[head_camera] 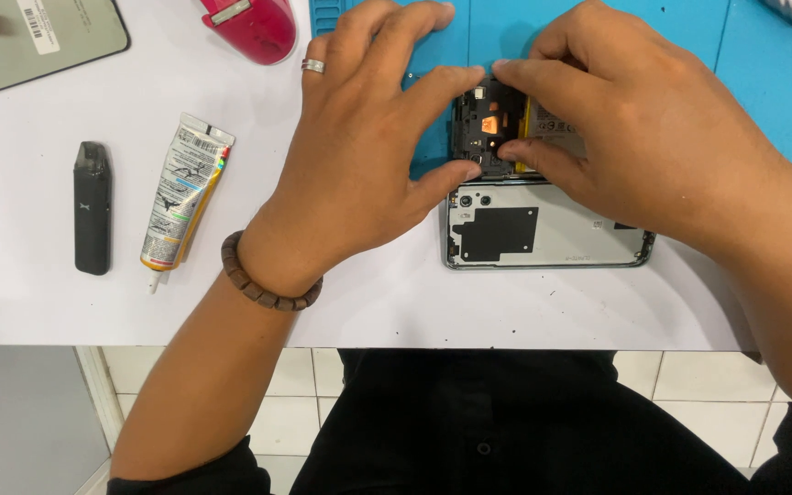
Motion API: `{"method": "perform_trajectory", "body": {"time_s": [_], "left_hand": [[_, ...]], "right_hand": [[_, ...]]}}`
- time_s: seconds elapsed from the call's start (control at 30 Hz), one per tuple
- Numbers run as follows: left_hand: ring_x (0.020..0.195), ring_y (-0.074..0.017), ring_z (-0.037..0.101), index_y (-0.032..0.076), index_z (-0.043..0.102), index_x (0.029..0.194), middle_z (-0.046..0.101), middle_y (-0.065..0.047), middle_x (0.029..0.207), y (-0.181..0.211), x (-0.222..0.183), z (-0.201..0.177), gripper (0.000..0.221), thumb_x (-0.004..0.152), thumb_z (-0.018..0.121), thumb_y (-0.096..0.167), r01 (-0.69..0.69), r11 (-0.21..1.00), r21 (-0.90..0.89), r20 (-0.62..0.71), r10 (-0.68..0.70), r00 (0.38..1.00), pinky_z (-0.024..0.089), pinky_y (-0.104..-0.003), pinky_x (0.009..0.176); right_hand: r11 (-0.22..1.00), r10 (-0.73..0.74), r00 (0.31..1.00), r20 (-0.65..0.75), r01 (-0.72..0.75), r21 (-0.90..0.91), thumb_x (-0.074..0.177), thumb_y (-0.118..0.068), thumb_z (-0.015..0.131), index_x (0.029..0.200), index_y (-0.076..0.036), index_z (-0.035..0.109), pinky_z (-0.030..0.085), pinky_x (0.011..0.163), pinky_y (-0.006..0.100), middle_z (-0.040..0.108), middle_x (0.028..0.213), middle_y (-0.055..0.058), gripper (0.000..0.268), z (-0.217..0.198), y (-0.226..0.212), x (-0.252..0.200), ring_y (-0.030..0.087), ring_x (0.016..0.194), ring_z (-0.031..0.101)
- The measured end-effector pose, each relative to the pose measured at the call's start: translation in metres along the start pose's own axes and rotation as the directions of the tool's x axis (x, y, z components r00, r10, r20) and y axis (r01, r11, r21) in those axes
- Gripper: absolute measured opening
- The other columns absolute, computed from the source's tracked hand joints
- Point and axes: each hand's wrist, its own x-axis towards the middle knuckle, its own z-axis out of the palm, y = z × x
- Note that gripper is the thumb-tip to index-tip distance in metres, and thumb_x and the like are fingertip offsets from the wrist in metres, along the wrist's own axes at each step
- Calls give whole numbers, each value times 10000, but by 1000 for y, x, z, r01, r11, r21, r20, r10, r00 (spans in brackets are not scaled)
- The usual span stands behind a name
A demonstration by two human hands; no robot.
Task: Installing internal components and connecting ribbon cables during a smartphone repair.
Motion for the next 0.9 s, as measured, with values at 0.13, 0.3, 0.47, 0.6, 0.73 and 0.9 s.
{"method": "perform_trajectory", "body": {"time_s": [0.13,0.3,0.47,0.6,0.73,0.9], "left_hand": [[1347,-401,403,107,647,1284,461,-191,1449,-1,0,-2,614,879,1011,391,-6,1000,24,5,6,1000,404,-605,982],[1365,-401,390,121,656,1278,449,-185,1466,-1,0,-1,616,875,1012,420,1,999,40,20,-2,1000,395,-610,1004],[1376,-389,391,148,624,1347,425,-165,1486,-3,1,0,672,885,1010,445,3,998,60,29,-5,1000,406,-609,996],[1378,-405,386,130,707,1273,436,-188,1493,-5,1,-1,592,883,1016,450,-23,999,47,14,22,1000,386,-609,1007],[1363,-404,413,131,720,1298,445,-186,1487,-5,-1,0,599,898,1004,476,-52,993,104,10,51,999,390,-596,996],[1362,-408,412,125,721,1299,462,-200,1477,-5,-1,0,575,929,979,481,-63,993,99,9,63,998,392,-602,1002]], "right_hand": [[1000,1,1000,4,0,-18,918,-167,883,1415,28,674,532,710,454,548,1187,184,573,-1,-2,0,354,996,589],[998,2,1000,6,-2,-60,925,-205,887,1400,14,703,530,695,455,553,1216,186,555,-2,-3,0,357,992,579],[996,-11,1000,3,11,-90,955,-273,867,1396,-7,708,529,714,473,543,1218,180,539,0,1,-1,370,1014,555],[992,-74,997,-29,71,-103,991,-273,854,1421,23,710,523,801,468,531,1206,175,542,2,4,-2,353,982,545],[995,-88,994,-59,84,-62,944,-243,906,1444,35,666,562,898,502,596,1220,198,620,2,4,-4,392,1073,615],[996,-67,995,-76,62,-70,974,-170,900,1306,5,759,514,834,460,596,1218,163,400,0,-4,-3,336,948,567]]}}
